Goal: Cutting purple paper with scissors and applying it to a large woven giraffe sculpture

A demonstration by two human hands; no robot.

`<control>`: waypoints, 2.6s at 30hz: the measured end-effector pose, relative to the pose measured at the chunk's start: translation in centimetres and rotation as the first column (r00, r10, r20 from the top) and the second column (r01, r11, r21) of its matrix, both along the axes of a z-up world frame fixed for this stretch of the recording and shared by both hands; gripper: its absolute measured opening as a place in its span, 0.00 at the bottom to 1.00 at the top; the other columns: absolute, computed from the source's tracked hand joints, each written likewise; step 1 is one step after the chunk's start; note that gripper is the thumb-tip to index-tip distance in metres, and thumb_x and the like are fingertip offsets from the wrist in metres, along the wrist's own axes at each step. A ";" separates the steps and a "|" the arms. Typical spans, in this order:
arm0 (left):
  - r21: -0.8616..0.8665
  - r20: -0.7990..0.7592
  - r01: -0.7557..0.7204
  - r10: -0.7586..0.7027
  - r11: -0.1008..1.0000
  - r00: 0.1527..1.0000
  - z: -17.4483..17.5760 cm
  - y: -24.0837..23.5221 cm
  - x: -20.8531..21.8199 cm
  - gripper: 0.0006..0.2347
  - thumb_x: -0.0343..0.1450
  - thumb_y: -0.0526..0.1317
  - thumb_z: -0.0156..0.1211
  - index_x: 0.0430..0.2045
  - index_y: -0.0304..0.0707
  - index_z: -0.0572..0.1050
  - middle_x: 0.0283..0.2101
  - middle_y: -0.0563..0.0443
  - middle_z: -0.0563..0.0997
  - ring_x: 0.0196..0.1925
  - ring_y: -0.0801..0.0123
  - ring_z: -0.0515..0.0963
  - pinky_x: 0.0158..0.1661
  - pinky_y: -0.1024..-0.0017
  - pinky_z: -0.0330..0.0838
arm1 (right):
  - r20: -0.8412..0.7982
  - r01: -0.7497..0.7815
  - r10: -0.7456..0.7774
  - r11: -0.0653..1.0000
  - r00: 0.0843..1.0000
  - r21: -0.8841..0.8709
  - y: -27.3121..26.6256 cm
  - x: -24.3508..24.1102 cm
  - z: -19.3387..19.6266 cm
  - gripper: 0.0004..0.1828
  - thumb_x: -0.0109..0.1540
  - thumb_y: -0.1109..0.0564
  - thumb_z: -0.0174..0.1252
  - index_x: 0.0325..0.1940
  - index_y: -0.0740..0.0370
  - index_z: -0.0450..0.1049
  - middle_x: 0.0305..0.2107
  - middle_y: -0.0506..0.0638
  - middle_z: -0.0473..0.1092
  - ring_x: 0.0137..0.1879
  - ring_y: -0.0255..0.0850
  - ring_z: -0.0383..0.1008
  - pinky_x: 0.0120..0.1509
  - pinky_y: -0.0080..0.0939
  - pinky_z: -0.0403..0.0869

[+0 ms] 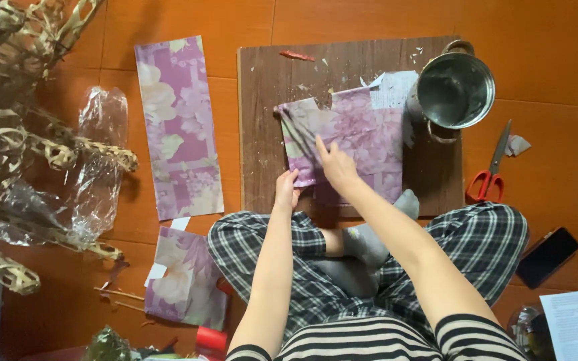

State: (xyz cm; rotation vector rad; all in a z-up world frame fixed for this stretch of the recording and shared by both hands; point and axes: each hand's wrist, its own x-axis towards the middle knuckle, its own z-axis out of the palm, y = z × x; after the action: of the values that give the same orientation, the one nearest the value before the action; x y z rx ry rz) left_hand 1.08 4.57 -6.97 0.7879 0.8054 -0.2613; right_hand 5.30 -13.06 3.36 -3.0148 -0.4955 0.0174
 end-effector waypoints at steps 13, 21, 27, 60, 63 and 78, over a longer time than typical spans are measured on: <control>-0.067 0.003 -0.055 0.055 0.996 0.998 0.8 0.0 0.2 0.09 0.77 0.34 0.66 0.48 0.28 0.80 0.45 0.35 0.85 0.43 0.48 0.90 0.46 0.39 0.85 | -0.464 0.498 -0.338 0.820 0.819 0.281 -10.7 -7.8 1.8 0.22 0.76 0.48 0.45 0.74 0.45 0.68 0.45 0.66 0.82 0.55 0.64 0.83 0.59 0.65 0.79; -0.050 0.024 -0.035 0.036 0.998 0.999 1.6 0.1 -0.1 0.09 0.78 0.34 0.64 0.49 0.26 0.79 0.45 0.32 0.86 0.44 0.47 0.90 0.49 0.39 0.84 | -0.447 0.446 -0.250 0.795 0.859 0.412 -6.5 -3.9 1.4 0.22 0.75 0.50 0.45 0.74 0.54 0.70 0.49 0.75 0.79 0.58 0.69 0.80 0.62 0.70 0.77; -0.040 0.018 -0.022 0.023 0.999 1.000 2.1 0.1 -0.1 0.09 0.79 0.35 0.64 0.50 0.27 0.79 0.45 0.34 0.86 0.44 0.49 0.90 0.48 0.42 0.85 | -0.433 0.452 -0.289 0.824 0.854 0.341 -9.9 -4.0 1.2 0.23 0.76 0.50 0.47 0.75 0.53 0.68 0.49 0.74 0.79 0.57 0.70 0.81 0.61 0.71 0.78; 0.089 0.010 -0.002 0.001 0.996 1.000 1.4 0.3 -0.3 0.11 0.78 0.38 0.68 0.52 0.33 0.79 0.49 0.34 0.85 0.48 0.46 0.89 0.50 0.39 0.84 | -0.150 0.610 -0.601 0.792 0.785 0.020 -24.1 -5.8 17.1 0.18 0.75 0.49 0.51 0.66 0.52 0.76 0.40 0.67 0.81 0.48 0.68 0.84 0.51 0.69 0.80; 0.106 0.005 -0.005 0.005 0.994 1.000 2.3 0.1 0.0 0.12 0.77 0.38 0.69 0.53 0.34 0.79 0.51 0.34 0.84 0.50 0.45 0.88 0.51 0.39 0.83 | 0.198 0.502 -0.469 0.848 0.861 -0.173 -27.8 -1.2 13.9 0.09 0.72 0.49 0.57 0.53 0.49 0.80 0.34 0.56 0.78 0.43 0.58 0.83 0.44 0.57 0.79; 0.370 -0.008 0.141 -0.148 0.918 0.989 5.9 -1.2 0.0 0.15 0.74 0.39 0.72 0.52 0.28 0.82 0.46 0.34 0.86 0.42 0.53 0.87 0.37 0.49 0.86 | 0.517 0.260 -0.183 0.962 0.836 -0.080 -28.3 1.1 6.1 0.05 0.65 0.57 0.60 0.44 0.48 0.77 0.36 0.48 0.72 0.44 0.47 0.78 0.46 0.47 0.76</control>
State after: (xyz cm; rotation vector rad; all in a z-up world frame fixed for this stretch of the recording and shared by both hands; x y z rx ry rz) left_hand 1.09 3.33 -1.11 1.2075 0.7885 -0.2354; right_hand 6.41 -41.32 9.42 -3.1824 -0.1691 -0.8096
